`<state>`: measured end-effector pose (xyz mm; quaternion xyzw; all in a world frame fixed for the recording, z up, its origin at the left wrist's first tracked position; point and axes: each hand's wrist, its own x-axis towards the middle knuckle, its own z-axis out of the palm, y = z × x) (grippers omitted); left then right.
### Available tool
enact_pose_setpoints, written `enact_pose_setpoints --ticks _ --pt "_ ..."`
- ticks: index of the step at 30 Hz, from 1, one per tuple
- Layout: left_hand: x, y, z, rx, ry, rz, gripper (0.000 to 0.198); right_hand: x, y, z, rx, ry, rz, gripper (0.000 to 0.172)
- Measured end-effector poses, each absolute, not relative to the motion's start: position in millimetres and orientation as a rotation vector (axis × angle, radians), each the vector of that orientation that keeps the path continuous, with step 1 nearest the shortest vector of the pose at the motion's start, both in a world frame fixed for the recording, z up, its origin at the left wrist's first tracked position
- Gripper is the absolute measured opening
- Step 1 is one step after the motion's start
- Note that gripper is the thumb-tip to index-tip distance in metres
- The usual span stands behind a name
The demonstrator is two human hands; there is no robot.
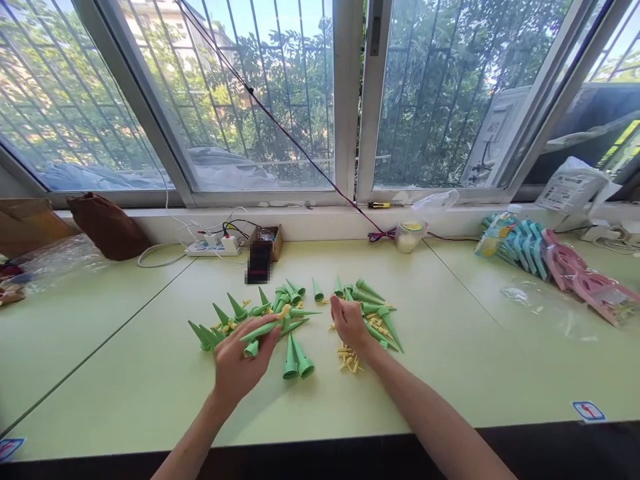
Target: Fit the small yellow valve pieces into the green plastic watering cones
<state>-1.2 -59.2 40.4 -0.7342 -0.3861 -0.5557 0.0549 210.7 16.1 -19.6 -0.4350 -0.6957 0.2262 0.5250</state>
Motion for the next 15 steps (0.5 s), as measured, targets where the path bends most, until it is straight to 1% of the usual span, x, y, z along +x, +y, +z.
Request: enact_pose_setpoints --ticks 2,4,8,11,15 --pt "-19.4 -74.1 43.4 -2.031 -1.298 -1.769 0.01 210.6 16.2 -20.5 -1.027 -1.681 0.563 0.065" --pt "-37.7 -85.2 41.2 -1.916 -1.498 -1.753 0.007 209.5 15.4 -22.2 -1.008 -1.71 0.583 0.066" --pt "-61.3 -95.8 29.4 -2.097 -1.808 -1.547 0.015 206.1 11.6 -24.7 -0.97 -1.765 0.611 0.067" --pt "-64.6 -97.7 20.6 -2.138 -1.908 -1.469 0.02 204.3 9.1 -24.4 -0.954 -1.788 0.648 0.066" --pt "-62.4 -98.8 11.9 -2.105 -1.921 -1.373 0.025 203.7 8.8 -22.8 -0.963 -1.793 0.645 0.067"
